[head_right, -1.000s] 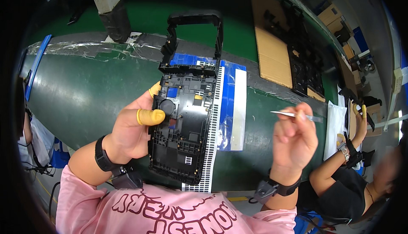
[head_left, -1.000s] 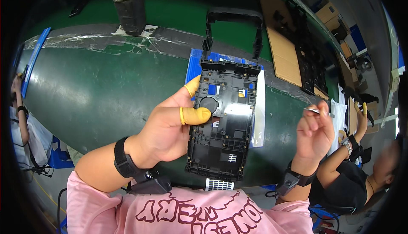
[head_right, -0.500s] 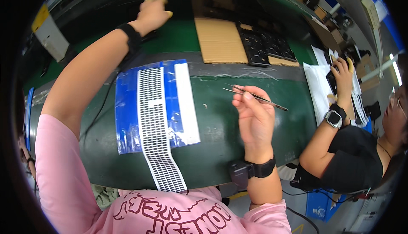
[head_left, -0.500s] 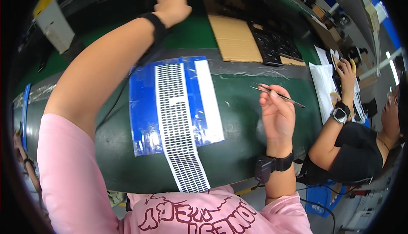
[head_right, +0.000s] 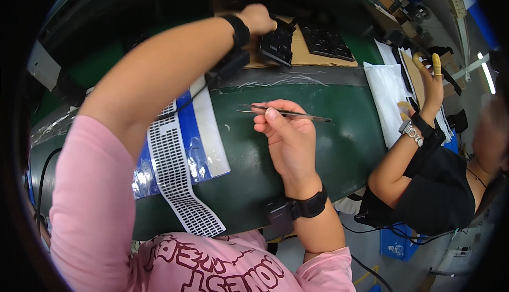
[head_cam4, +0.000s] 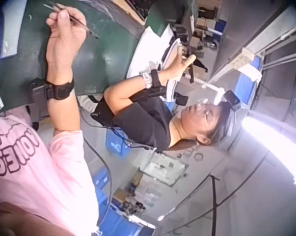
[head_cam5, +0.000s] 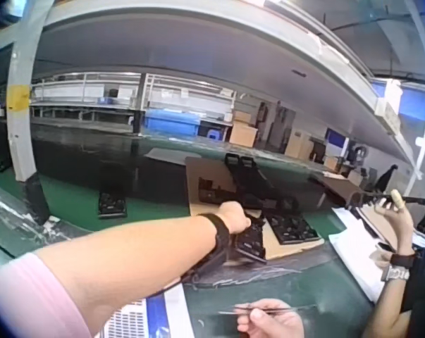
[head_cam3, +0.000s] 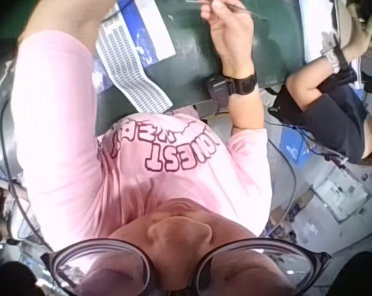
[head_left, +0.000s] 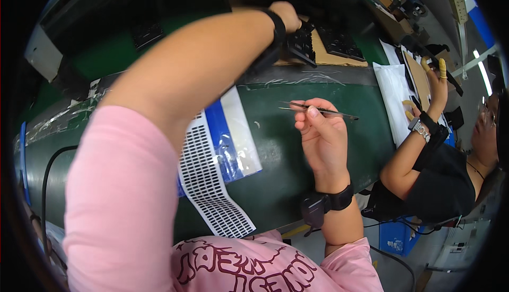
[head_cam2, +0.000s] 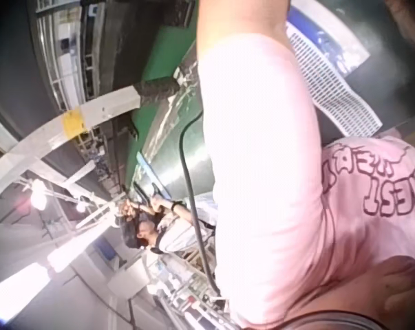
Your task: Assembling electronic components by applying adhesive stickers and inserting small parts using tweezers at a factory workstation.
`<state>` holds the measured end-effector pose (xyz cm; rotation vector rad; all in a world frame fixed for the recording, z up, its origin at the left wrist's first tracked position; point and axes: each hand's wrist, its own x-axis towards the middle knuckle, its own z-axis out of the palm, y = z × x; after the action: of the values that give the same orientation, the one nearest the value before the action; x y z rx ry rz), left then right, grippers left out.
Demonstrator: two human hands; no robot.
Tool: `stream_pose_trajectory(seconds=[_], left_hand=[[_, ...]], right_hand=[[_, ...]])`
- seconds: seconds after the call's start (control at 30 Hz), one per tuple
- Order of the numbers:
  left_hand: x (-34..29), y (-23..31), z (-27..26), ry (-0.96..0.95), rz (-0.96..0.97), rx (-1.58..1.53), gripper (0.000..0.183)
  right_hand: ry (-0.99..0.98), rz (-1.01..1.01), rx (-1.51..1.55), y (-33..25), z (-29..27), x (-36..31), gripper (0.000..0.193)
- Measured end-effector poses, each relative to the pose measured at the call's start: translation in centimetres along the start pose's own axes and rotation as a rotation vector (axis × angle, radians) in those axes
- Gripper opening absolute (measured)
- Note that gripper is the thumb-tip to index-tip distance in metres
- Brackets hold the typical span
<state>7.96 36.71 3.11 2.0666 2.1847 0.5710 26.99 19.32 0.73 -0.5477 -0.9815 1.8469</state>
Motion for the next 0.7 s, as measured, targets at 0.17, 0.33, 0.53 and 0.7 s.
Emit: stream_pose_trajectory(seconds=[0.17, 0.33, 0.53, 0.7], left_hand=[[-7.9, -1.2, -12.2, 0.194, -0.023, -0.38, 0.01], [-18.0, -6.9, -17.7, 0.06, -0.199, -1.437, 0.012], [-32.5, -6.9, -14.8, 0.185, -0.524, -1.613, 0.031], [-36.6, -5.1, -11.9, 0.288, -0.616, -1.671, 0.034]], right_hand=[[-0.037, 0.071, -0.153, 1.0, 0.0, -0.4, 0.013], [-0.133, 0.172, -0.301, 0.6, 4.4, -1.0, 0.015], [-0.169, 0.179, -0.447, 4.4, 9.2, 1.5, 0.01], [-0.147, 0.203, -0.425, 7.4, 9.4, 1.7, 0.014]])
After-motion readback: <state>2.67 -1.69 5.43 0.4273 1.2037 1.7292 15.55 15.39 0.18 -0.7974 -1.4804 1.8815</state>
